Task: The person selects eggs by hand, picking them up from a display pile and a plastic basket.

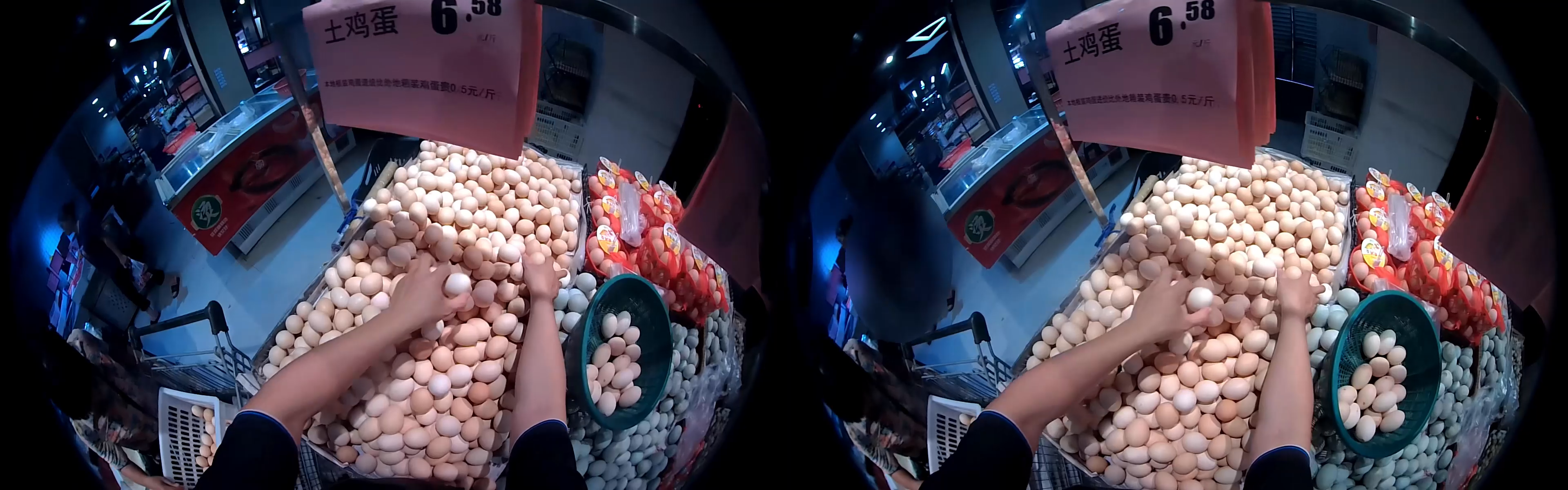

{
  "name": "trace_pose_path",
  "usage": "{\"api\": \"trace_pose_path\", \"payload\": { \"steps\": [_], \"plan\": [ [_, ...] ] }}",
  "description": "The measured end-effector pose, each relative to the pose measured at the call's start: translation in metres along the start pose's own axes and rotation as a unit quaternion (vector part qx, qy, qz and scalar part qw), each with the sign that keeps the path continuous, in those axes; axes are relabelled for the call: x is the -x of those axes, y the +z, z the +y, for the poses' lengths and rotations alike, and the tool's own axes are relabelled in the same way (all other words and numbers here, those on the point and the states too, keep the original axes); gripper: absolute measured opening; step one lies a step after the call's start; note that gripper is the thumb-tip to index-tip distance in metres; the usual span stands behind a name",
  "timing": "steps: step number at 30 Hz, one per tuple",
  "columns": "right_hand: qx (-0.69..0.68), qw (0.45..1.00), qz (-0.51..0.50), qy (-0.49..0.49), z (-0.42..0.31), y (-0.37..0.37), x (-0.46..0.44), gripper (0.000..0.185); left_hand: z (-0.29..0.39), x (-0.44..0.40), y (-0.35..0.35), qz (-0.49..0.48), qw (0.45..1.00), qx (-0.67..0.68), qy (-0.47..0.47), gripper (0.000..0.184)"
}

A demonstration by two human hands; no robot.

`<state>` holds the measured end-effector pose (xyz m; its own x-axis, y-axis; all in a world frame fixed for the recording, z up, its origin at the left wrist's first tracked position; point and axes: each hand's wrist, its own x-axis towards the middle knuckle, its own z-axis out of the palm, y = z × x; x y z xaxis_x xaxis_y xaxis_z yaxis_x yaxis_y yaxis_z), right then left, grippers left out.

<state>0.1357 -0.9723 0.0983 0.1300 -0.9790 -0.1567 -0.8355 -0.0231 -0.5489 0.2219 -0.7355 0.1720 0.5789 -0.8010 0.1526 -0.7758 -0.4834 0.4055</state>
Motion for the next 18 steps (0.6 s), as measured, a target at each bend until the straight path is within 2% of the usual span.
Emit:
{"api": "trace_pose_path", "payload": {
  "steps": [2, 5, 8, 13, 17, 18],
  "plan": [
    [0.005, 1.000, 0.014, -0.005, 0.004, 0.002, 0.000, 0.072, 0.016, -0.039, 0.017, -0.101, 0.989, -0.107, 0.014, 0.054],
    [-0.030, 0.999, 0.012, -0.005, 0.004, 0.000, 0.005, 0.067, 0.033, -0.064, 0.046, -0.102, 0.991, -0.086, 0.025, 0.055],
    [-0.086, 0.996, 0.017, -0.002, 0.016, 0.008, -0.003, 0.065, 0.041, -0.079, 0.067, -0.135, 0.983, -0.123, 0.017, 0.053],
    [-0.121, 0.992, 0.015, 0.001, 0.022, 0.011, 0.001, 0.069, 0.052, -0.080, 0.073, -0.142, 0.970, -0.194, 0.019, 0.054],
    [-0.119, 0.992, 0.046, -0.008, 0.031, 0.026, 0.004, 0.070, 0.042, -0.074, 0.081, -0.126, 0.976, -0.178, 0.031, 0.056],
    [-0.126, 0.991, 0.045, -0.021, 0.033, 0.022, 0.009, 0.069, 0.039, -0.069, 0.083, -0.084, 0.981, -0.168, 0.046, 0.057]
  ]
}}
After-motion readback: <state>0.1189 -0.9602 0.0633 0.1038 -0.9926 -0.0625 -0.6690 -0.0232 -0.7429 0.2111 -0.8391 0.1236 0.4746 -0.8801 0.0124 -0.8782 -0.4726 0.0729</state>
